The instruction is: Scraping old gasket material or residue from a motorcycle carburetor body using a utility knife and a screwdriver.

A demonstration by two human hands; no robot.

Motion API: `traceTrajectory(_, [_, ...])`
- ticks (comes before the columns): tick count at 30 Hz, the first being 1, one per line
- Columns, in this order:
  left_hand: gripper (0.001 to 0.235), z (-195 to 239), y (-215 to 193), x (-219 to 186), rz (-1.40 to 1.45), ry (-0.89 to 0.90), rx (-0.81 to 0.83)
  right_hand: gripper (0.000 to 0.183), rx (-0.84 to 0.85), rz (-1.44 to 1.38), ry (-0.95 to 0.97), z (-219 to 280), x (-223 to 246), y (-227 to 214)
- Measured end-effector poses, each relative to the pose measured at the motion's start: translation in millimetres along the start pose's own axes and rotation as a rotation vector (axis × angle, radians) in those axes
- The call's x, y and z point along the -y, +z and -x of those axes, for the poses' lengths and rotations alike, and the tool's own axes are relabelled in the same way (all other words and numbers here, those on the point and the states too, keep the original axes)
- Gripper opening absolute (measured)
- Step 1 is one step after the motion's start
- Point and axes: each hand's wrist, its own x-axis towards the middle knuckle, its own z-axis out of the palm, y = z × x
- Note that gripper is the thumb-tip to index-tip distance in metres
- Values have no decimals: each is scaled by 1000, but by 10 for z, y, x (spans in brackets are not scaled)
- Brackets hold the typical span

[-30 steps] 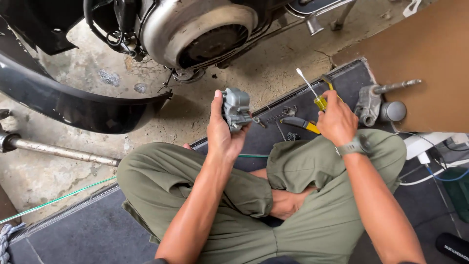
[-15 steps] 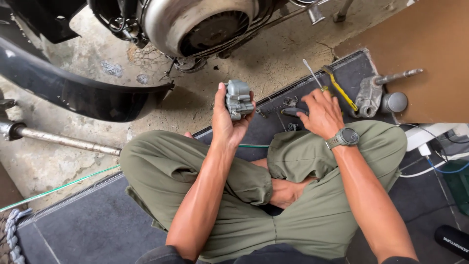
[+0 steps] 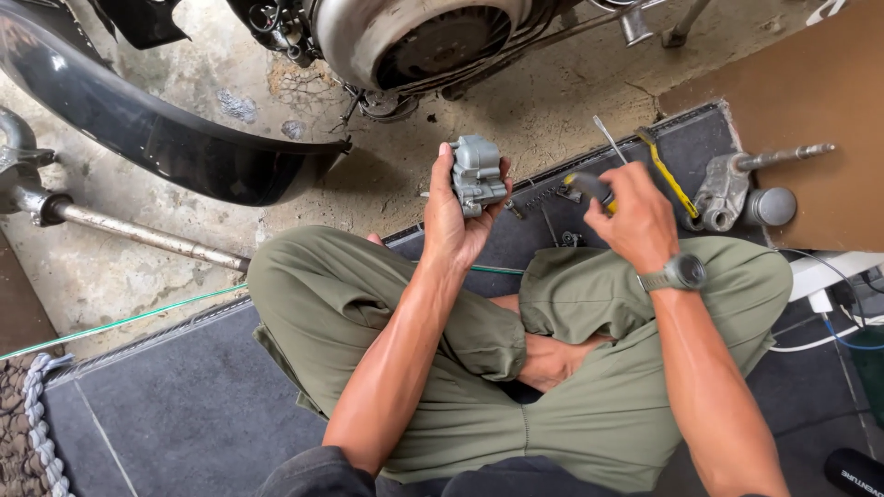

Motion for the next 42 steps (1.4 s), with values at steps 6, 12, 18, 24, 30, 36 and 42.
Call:
traceTrajectory(6, [55,-22,-14,-23,-182,129,-69,38,-370,-1010,105,-244,814,-393])
traceTrajectory(12, [38,-76,22,100,-112,216,-19,35,-366,-1366,114,-128,1167,-297])
traceTrajectory(18, [33,-322,-261,194,0,175,-57,25,-360,-1254,83,-71,1252,-318])
traceTrajectory(24, [34,-160,-82,174,40,187,-53,23,-443,-1209,33,-88,1306,-283])
traceTrajectory(30, [35,-270,-246,183,67,205,-35,25,-481,-1069,72,-80,1221,-275])
traceTrajectory(36, [36,-472,-457,209,69,217,-26,23,-457,-1079,32,-168,1333,-349])
traceTrajectory(42, [38,-499,-479,195,110,227,-22,22,-416,-1083,33,-111,1188,-349])
